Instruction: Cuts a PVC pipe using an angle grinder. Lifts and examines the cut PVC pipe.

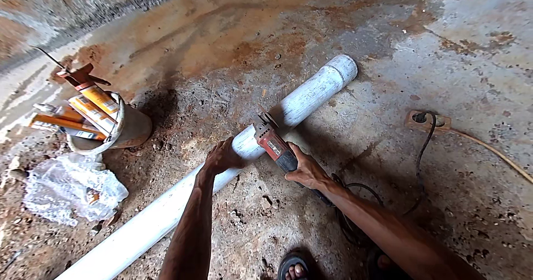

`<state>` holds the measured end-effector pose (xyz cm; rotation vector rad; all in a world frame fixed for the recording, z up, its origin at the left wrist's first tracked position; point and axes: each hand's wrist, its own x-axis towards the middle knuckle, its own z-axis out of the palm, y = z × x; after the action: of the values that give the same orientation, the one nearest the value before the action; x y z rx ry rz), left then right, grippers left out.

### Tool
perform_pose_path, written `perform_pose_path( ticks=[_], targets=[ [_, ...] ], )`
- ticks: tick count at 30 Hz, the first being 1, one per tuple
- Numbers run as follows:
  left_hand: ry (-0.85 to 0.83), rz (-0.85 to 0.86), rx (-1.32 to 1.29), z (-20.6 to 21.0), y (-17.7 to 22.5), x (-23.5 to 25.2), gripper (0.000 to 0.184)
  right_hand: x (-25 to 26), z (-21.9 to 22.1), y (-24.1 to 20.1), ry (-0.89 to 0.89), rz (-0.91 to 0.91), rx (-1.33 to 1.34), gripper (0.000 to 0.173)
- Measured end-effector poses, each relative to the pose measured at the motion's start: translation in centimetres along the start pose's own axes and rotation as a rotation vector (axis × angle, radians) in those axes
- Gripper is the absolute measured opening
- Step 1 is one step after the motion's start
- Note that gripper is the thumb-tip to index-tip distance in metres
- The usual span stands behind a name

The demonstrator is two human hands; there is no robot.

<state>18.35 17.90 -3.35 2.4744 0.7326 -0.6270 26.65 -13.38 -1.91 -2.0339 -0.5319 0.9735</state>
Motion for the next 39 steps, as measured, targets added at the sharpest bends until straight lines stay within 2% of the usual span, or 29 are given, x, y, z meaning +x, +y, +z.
perform_pose_path(
  ticks=[23,39],
  targets=[
    [-0.041,0.010,-0.041,-0.5,-0.5,0.8,0.120,-1.4,-0.5,0.5,-0.017,0.010,0.010,0.107],
    [-0.016,0.017,-0.011,-0.1,-1.1,0.9,0.125,1.6,-1.1,-2.5,-0.045,0.009,-0.025,0.103]
  ],
)
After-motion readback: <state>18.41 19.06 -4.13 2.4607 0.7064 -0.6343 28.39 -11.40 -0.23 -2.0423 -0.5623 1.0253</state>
